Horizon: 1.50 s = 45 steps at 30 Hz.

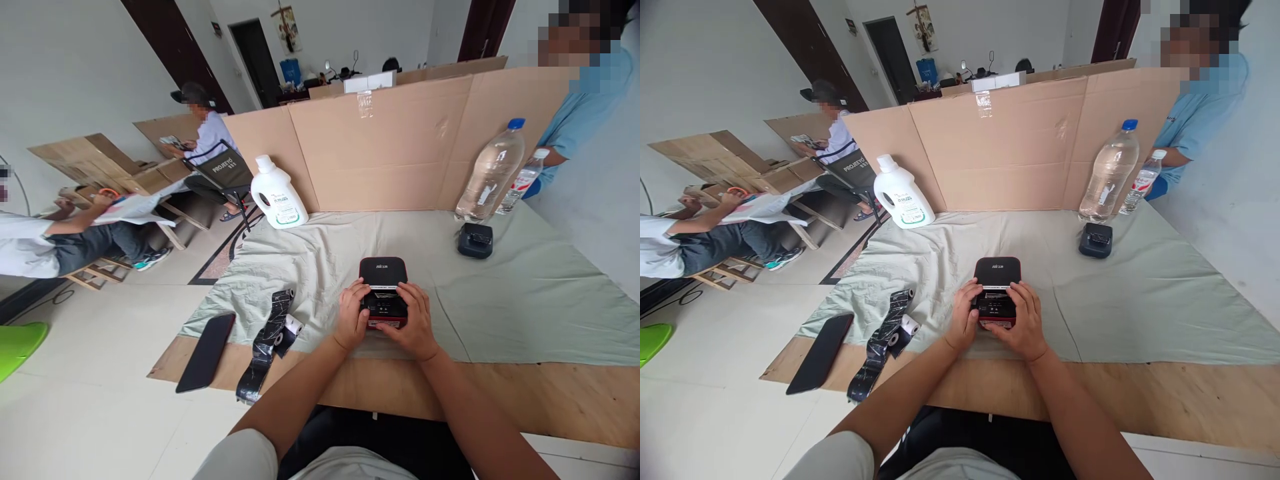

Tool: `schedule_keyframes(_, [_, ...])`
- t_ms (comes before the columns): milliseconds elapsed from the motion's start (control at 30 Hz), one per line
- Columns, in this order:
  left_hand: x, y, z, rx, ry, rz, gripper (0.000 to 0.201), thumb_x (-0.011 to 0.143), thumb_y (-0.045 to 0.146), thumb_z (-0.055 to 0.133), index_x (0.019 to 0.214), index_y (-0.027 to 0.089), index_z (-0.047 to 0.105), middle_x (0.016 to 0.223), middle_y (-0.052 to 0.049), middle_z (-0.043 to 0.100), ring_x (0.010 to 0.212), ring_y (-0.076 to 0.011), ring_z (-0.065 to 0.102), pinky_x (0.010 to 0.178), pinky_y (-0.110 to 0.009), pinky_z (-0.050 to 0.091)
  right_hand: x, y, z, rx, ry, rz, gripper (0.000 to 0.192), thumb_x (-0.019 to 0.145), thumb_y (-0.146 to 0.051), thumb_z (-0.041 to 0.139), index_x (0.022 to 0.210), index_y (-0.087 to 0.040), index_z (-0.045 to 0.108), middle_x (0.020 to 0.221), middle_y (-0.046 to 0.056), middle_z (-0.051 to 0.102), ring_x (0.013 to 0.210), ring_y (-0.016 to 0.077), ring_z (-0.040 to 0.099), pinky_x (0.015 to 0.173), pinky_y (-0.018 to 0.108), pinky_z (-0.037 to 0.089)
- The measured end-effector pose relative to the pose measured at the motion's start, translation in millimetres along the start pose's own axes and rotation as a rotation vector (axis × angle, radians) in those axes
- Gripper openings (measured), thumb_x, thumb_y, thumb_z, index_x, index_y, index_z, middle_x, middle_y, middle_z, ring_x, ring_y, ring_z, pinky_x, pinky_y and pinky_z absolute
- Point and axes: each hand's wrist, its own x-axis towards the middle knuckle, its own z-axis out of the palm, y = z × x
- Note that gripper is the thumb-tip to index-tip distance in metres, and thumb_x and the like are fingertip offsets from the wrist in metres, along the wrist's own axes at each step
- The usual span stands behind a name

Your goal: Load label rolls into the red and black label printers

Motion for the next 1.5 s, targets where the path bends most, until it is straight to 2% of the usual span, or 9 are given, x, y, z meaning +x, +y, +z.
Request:
schedule_keyframes(133, [-3,0,9.1,-0.01,0.092,-0.022,0.046,0.1,0.041,0.025,0.134,0.017,0.045,0.13,-0.018,0.054,0.133,-0.0293,0.045,0.107,-0.054,0.036,0,1,3,-0.011,-0.023,0.04,0.079,0.076,-0.06,0.07,0.139,-0.021,0.039,0.123,0.015,0.059,0.122,0.0363,0.053,0.1,0.06,0.045])
schedule_keyframes(567, [-4,-1,12.1,0.023,0.125,-0.018,0.043,0.1,0.039,0.027,0.129,0.016,0.047,0.121,-0.017,0.058,0.126,-0.0285,0.051,0.103,-0.052,0.039,1,4,-2,-0.084,-0.048,0.088,0.075,0.071,-0.066,0.071,0.128,-0.022,0.049,0.11,0.013,0.066,0.11,0.0339,0.06,0.094,0.054,0.047])
schedule_keyframes(700, [-5,-1,12.2,-0.012,0.131,-0.017,0.043,0.1,0.04,0.027,0.13,0.016,0.047,0.122,-0.017,0.057,0.128,-0.0286,0.049,0.104,-0.053,0.039,0,5,-1,-0.012,-0.044,0.095,0.075,0.072,-0.064,0.071,0.13,-0.023,0.048,0.113,0.012,0.063,0.114,0.0335,0.057,0.096,0.055,0.047])
schedule_keyframes(800, [-10,-2,10.8,-0.05,0.138,-0.057,0.046,0.099,0.044,0.032,0.134,0.017,0.043,0.131,-0.018,0.052,0.131,-0.0285,0.046,0.107,-0.052,0.037,-6,14,1,0.13,-0.014,0.161,0.074,0.079,-0.069,0.058,0.134,-0.022,0.045,0.125,0.015,0.056,0.119,0.0335,0.052,0.096,0.055,0.047])
schedule_keyframes(933, [-17,-13,8.8,-0.158,0.235,-0.344,0.054,0.098,0.056,0.032,0.135,0.018,0.044,0.137,-0.019,0.048,0.13,-0.028,0.047,0.103,-0.048,0.044,-17,38,9,0.294,0.049,0.418,0.055,0.095,-0.057,0.035,0.135,-0.02,0.045,0.133,0.016,0.053,0.118,0.0276,0.055,0.088,0.047,0.052])
schedule_keyframes(1033, [-17,-23,8.6,-0.331,0.18,-0.671,0.06,0.097,0.061,0.026,0.132,0.018,0.049,0.132,-0.017,0.056,0.122,-0.0263,0.056,0.1,-0.046,0.047,-22,49,17,0.41,0.044,0.537,0.046,0.097,-0.05,0.037,0.13,-0.021,0.049,0.126,0.015,0.06,0.111,0.024,0.061,0.086,0.043,0.055])
schedule_keyframes(1100, [-15,-24,9.4,-0.437,0.11,-0.771,0.065,0.097,0.064,0.024,0.133,0.017,0.051,0.135,-0.017,0.057,0.124,-0.0269,0.057,0.103,-0.047,0.046,-23,49,21,0.474,0.031,0.554,0.045,0.096,-0.05,0.041,0.129,-0.02,0.051,0.125,0.014,0.062,0.112,0.0237,0.062,0.087,0.042,0.055])
schedule_keyframes(1333, [-20,-15,21.7,-0.524,0.115,-0.611,0.063,0.097,0.062,0.03,0.143,0.021,0.045,0.15,-0.011,0.045,0.142,-0.0271,0.038,0.119,-0.048,0.029,-15,38,11,0.383,-0.029,0.499,0.046,0.096,-0.049,0.043,0.135,-0.025,0.05,0.142,0.013,0.051,0.126,0.0257,0.053,0.093,0.044,0.053])
schedule_keyframes(1500, [-30,-13,26.6,-0.641,0.162,-0.571,0.068,0.092,0.068,0.036,0.143,0.025,0.047,0.151,-0.007,0.045,0.144,-0.0302,0.033,0.123,-0.049,0.02,-3,26,-7,0.34,-0.085,0.342,0.042,0.1,-0.045,0.032,0.107,-0.029,0.07,0.15,0.002,0.043,0.138,0.0274,0.038,0.108,0.051,0.04])
